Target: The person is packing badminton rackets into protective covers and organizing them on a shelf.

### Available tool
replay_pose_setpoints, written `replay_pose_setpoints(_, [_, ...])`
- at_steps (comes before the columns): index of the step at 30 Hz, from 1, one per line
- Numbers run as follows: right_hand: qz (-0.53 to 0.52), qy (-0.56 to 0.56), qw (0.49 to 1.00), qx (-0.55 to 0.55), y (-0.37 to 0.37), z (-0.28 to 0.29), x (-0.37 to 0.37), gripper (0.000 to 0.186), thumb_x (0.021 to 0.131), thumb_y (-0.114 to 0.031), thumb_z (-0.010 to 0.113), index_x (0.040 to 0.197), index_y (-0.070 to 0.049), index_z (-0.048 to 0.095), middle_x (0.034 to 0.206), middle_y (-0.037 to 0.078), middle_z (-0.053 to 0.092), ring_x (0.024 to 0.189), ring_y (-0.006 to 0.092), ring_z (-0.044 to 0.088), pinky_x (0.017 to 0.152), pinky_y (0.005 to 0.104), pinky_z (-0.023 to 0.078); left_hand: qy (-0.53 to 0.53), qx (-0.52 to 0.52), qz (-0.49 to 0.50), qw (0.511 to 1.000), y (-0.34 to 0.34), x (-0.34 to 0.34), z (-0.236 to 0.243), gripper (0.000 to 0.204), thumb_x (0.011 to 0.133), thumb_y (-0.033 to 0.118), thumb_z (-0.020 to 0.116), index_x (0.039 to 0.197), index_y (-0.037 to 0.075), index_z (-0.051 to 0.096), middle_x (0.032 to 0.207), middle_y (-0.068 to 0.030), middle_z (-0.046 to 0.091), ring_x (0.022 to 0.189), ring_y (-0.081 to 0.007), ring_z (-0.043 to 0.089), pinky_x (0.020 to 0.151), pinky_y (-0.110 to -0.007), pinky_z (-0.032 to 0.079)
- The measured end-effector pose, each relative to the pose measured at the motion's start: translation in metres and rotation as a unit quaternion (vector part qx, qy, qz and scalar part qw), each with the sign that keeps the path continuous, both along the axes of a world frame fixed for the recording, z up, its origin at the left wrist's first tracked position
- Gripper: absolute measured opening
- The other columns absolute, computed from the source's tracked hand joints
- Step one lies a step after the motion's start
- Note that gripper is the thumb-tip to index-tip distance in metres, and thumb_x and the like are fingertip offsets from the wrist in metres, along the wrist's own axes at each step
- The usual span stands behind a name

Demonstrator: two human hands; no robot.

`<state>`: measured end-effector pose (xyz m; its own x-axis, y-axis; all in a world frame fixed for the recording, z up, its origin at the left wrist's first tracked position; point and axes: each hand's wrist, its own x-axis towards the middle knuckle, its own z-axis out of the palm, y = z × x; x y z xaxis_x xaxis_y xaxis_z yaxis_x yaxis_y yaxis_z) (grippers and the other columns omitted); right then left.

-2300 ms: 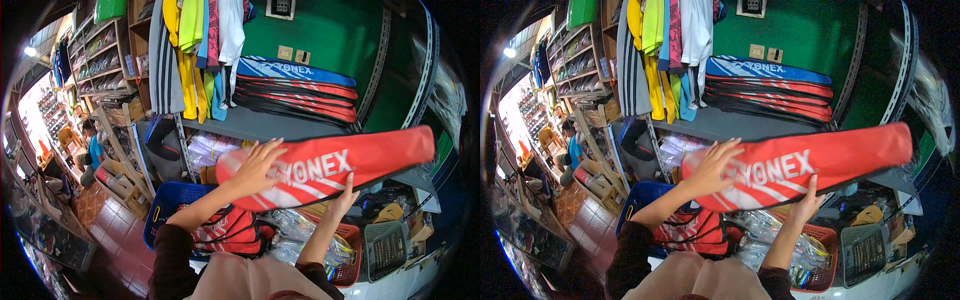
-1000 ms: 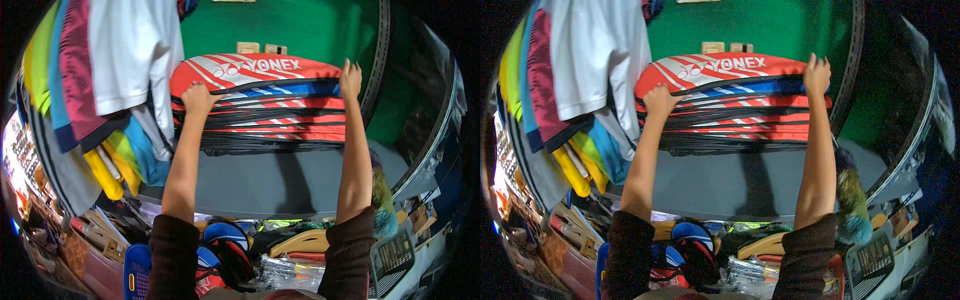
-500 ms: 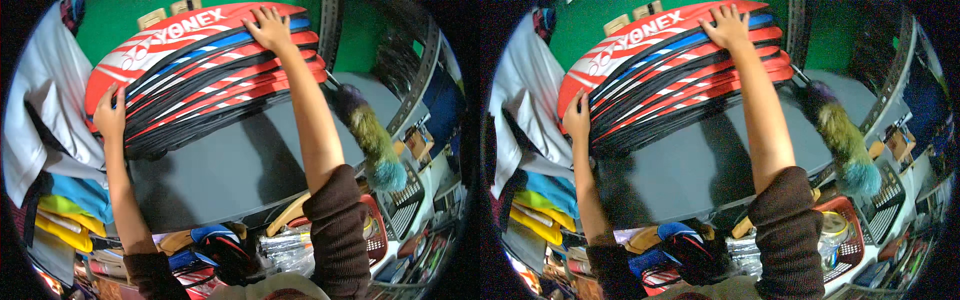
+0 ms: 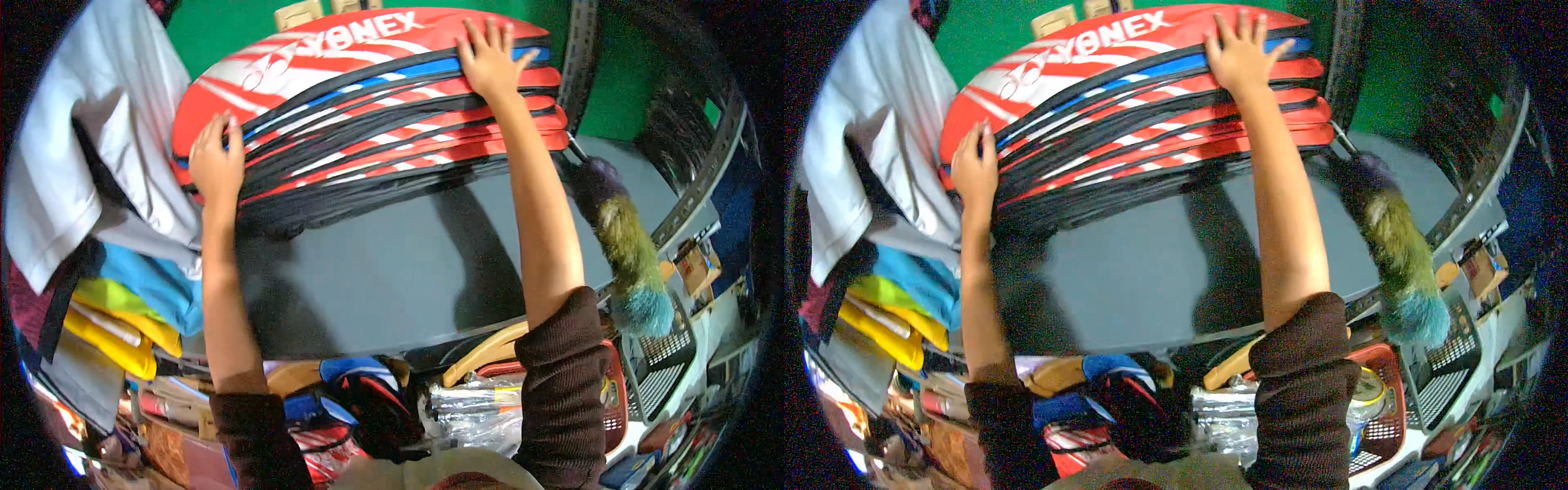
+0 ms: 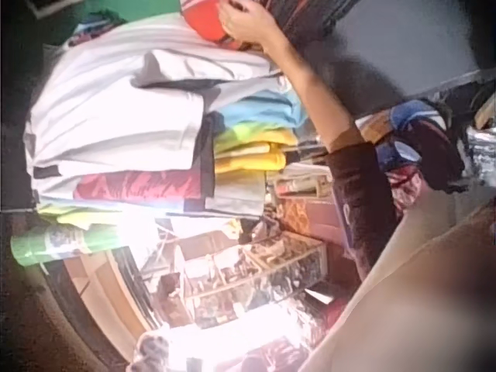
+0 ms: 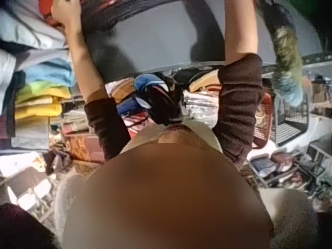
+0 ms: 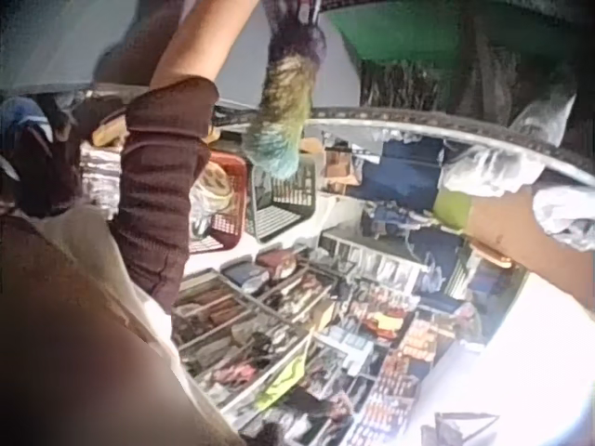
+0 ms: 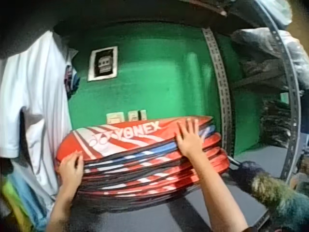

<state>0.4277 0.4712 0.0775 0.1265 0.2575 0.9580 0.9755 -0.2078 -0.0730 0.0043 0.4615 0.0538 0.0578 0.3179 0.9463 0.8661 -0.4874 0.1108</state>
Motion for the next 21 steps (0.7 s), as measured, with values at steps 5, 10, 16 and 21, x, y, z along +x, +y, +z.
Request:
replay_pose_setpoints(5, [-0.097, 0.029, 0.994, -0.040, -0.013, -0.007, -0.010, 0.049, 0.091, -0.047, 0.031, 0.138, -0.031, 0.034, 0.147, 0.015, 0.022, 0.135, 0.0402, 0.017, 0.089, 0.0795, 0.001, 0.048, 0.024, 0.176, 0.983, 0.007, 0.007, -0.014, 0.033, 0.091, 0.037, 0.042, 0.106, 0.016, 0.062, 0.139, -0.0128, 0.037, 0.134, -0.0364, 0.021, 0.096, -0.072, 0.003])
replay_pose_setpoints(10, [-0.055, 0.005, 0.961, -0.271, -0.055, 0.006, 0.008, 0.063, 0.088, -0.059, 0.032, 0.142, -0.029, 0.021, 0.150, 0.010, 0.016, 0.135, 0.0380, 0.020, 0.097, 0.0705, 0.017, -0.073, -0.057, -0.016, 0.996, -0.024, 0.001, -0.015, 0.068, 0.089, 0.045, 0.045, 0.141, 0.007, 0.022, 0.147, -0.0249, 0.008, 0.136, -0.0425, 0.002, 0.104, -0.062, 0.005])
replay_pose_setpoints(16, [0.360, -0.008, 0.908, -0.214, -0.178, -0.059, -0.071, 0.059, 0.089, -0.043, 0.049, 0.137, -0.013, 0.035, 0.142, 0.017, 0.033, 0.127, 0.0331, 0.037, 0.102, 0.0543, 0.027, -0.098, -0.037, -0.185, 0.977, -0.231, -0.037, -0.116, 0.053, 0.086, 0.015, 0.052, 0.133, -0.001, 0.033, 0.139, -0.0231, 0.030, 0.127, -0.0360, 0.033, 0.106, -0.043, 0.022])
replay_pose_setpoints(21, [0.399, -0.132, 0.865, -0.273, -0.322, -0.100, -0.166, 0.049, 0.084, -0.028, 0.058, 0.128, -0.010, 0.046, 0.136, 0.011, 0.041, 0.127, 0.0279, 0.037, 0.106, 0.0513, 0.022, -0.433, -0.290, -0.251, 0.815, -0.407, -0.043, -0.231, 0.035, 0.091, 0.012, 0.046, 0.122, -0.002, 0.042, 0.123, -0.0139, 0.049, 0.118, -0.0226, 0.044, 0.101, -0.034, 0.030])
